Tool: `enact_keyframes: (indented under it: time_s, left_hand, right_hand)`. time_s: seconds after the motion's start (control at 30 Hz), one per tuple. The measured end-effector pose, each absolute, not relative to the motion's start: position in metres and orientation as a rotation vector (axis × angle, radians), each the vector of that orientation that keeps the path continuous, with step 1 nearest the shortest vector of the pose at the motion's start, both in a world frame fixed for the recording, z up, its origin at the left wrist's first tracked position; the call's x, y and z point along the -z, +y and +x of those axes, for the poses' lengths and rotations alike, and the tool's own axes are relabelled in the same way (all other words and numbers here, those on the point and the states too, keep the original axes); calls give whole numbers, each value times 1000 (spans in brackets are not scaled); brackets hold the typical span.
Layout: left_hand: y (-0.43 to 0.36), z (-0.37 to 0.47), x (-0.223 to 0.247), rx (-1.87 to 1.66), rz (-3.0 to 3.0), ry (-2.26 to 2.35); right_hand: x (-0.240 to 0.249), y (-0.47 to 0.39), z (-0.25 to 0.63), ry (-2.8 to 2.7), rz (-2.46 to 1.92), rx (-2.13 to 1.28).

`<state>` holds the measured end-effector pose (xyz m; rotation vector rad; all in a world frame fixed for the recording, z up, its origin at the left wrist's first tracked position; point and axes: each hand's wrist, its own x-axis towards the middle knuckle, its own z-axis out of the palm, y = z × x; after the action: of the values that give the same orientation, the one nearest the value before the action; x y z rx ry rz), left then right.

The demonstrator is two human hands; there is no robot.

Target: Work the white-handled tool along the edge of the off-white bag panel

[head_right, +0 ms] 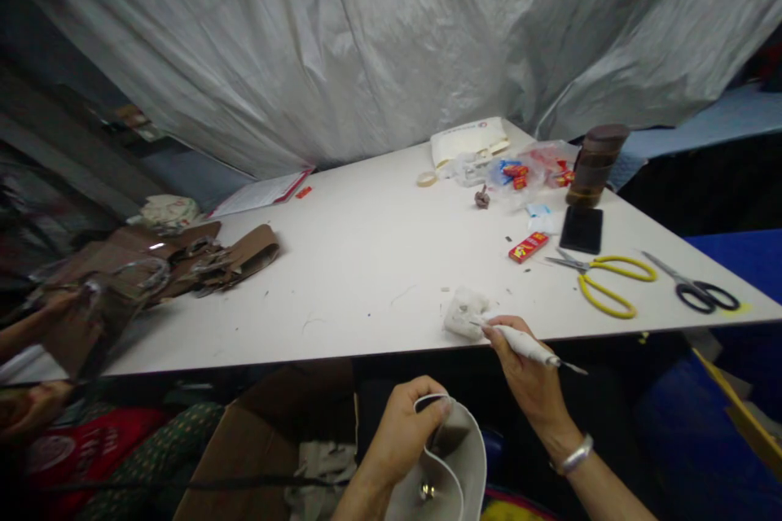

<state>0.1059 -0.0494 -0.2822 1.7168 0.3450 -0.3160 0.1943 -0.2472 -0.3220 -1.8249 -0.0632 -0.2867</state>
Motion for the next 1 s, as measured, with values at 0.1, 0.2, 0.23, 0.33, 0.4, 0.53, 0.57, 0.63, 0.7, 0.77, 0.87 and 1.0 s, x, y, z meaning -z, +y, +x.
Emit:
enact_keyframes:
  time_s: [0.1,0.2,0.23,0.33,0.4,0.53,0.57,0.63,0.7,0.77,0.87,1.0]
  left_hand:
    - [-47,109,287,336,1699,360]
    - [-48,112,288,353,1682,380]
    - [-49,113,288,353,1681,385]
    - [-49,117,287,358,1690,388]
    - [-49,120,287,375,1690,385]
    - [-48,122,289,388,1684,383]
    - [-48,122,289,392,1684,382]
    - [-48,121,290,409,1677,376]
    - [-48,121,291,428,1665,373]
    - [-47,120,291,442,1658,376]
    - [-47,120,292,442,1647,375]
    - [-47,120,293,437,1639,357]
  right_hand:
    - [325,-245,200,-128,-1859,331]
    - [327,-245,201,-172,-1864,351]
    - [328,-245,201,-187,-1867,359]
    - [331,-245,201,-244,-1905,396]
    - [332,-244,201,-277,-1934,422]
    - [328,-242,202,-345,-1991,471]
    - [326,-242,202,-361,-2011,473]
    - [321,-241,201,-389,-2058,465]
    - [316,-241,201,-412,-2109,452]
    - [312,-239,201,-436,-2148,444]
    - [309,-237,201,-455,-2198,453]
    - [307,-235,204,-423,-2265,469]
